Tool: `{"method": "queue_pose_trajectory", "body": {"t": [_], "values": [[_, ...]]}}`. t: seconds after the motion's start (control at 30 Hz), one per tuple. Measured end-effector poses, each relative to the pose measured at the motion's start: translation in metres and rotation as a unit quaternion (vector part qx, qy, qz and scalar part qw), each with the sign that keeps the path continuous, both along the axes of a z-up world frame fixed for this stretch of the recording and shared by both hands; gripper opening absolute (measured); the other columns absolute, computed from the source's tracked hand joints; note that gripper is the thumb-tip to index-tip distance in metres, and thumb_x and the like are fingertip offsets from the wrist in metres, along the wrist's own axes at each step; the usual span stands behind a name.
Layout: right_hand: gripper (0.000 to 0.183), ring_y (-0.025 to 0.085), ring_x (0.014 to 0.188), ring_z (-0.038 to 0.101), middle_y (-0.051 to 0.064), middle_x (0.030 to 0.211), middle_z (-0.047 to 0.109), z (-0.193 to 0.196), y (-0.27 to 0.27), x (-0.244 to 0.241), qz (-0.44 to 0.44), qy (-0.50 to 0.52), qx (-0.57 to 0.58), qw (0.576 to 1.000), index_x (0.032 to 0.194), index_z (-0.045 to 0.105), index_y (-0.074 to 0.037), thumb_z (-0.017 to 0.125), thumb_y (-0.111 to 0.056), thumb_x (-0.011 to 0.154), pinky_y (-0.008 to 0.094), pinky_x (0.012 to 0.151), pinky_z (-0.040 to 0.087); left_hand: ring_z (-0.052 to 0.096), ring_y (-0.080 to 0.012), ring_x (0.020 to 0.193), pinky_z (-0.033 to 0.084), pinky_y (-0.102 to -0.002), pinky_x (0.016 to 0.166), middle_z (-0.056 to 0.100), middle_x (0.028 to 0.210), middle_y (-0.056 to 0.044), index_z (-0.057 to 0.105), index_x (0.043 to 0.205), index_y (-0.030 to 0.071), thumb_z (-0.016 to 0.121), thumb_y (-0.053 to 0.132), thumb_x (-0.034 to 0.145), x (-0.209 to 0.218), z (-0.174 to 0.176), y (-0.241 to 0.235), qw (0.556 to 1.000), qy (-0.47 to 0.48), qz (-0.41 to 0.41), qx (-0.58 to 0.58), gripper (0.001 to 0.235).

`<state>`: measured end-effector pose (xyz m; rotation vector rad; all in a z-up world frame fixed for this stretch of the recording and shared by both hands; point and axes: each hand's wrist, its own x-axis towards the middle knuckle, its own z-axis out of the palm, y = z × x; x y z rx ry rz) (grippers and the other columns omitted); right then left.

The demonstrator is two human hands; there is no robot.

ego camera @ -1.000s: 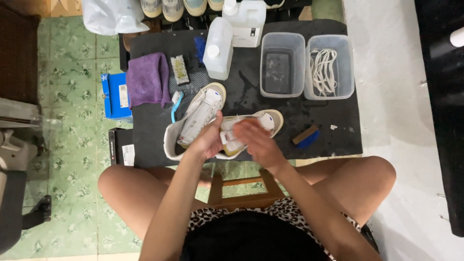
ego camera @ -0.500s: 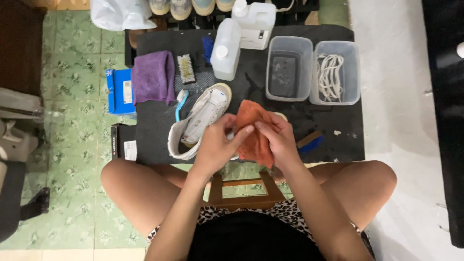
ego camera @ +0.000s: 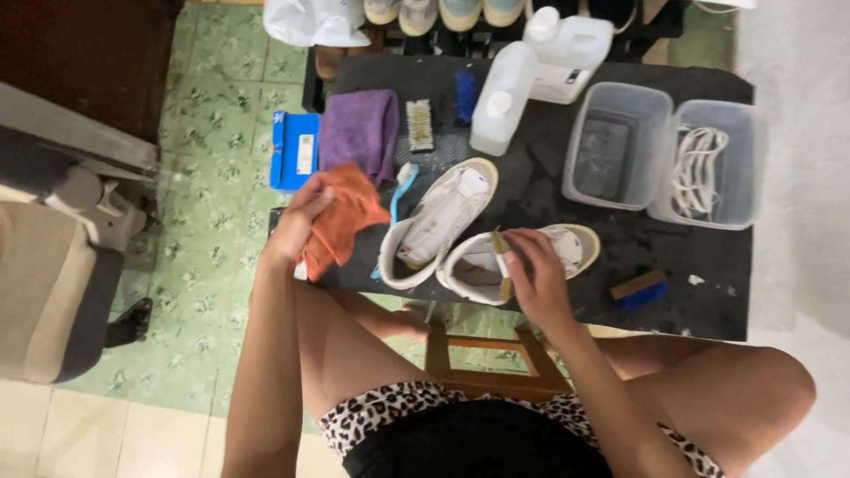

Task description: The person cleans a white sneaker using an orange cloth and a blue brush. They wipe the shoe's exterior and interior, then scrub the sole and upper parts with the brush. The person also wipes the shoe with the cloth again after scrubbing.

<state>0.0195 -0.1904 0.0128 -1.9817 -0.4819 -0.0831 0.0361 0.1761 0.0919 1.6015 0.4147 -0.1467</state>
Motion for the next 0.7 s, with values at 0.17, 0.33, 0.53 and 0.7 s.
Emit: {"method": "queue_pose_trajectory", "body": {"t": [0.17, 0.33, 0.53, 0.7], "values": [[0.028, 0.038, 0.111, 0.066, 0.016, 0.118, 0.065, -0.001, 0.002, 0.009, -0.014, -0.001, -0.033, 0.999, 0.123, 0.069, -0.002, 0.059, -0.018, 0.102, 0.049, 0.099, 0.051, 0.063, -0.0349, 0.091, 0.048, -0.042, 0.082, 0.066, 0.106, -0.022, 0.062, 0.132, 0.005, 0.065, 0.03, 0.1, 0.015, -0.11, 0.033, 0.993, 0.06, -0.095, 0.039, 0.04], [0.024, 0.034, 0.108, 0.069, 0.011, 0.113, 0.069, -0.004, -0.002, 0.013, -0.031, 0.017, -0.039, 0.999, 0.118, 0.074, -0.006, 0.059, -0.016, 0.103, 0.044, 0.096, 0.053, 0.07, -0.0324, 0.105, 0.052, -0.047, 0.095, 0.075, 0.107, -0.018, 0.074, 0.12, 0.01, 0.063, 0.033, 0.101, 0.024, -0.148, 0.029, 0.97, 0.006, -0.198, 0.139, 0.031], [0.021, 0.033, 0.104, 0.071, 0.012, 0.113, 0.069, 0.008, -0.013, -0.002, -0.072, -0.008, -0.051, 0.996, 0.116, 0.074, -0.003, 0.062, -0.002, 0.099, 0.044, 0.092, 0.056, 0.067, -0.0299, 0.109, 0.052, -0.05, 0.099, 0.072, 0.104, -0.001, 0.076, 0.11, 0.032, 0.068, 0.049, 0.093, 0.042, -0.218, 0.057, 0.798, -0.06, -0.165, 0.577, 0.026], [0.035, 0.03, 0.088, 0.068, 0.013, 0.107, 0.057, -0.043, -0.085, -0.015, -0.217, -0.113, -0.257, 0.935, 0.117, 0.072, -0.001, 0.075, -0.007, 0.082, 0.038, 0.075, 0.06, 0.052, -0.0442, 0.124, 0.039, -0.054, 0.11, 0.053, 0.131, -0.021, 0.061, 0.135, 0.011, 0.08, 0.026, 0.088, 0.035, -0.148, 0.022, 0.827, -0.189, 0.001, 0.529, 0.054]]}}
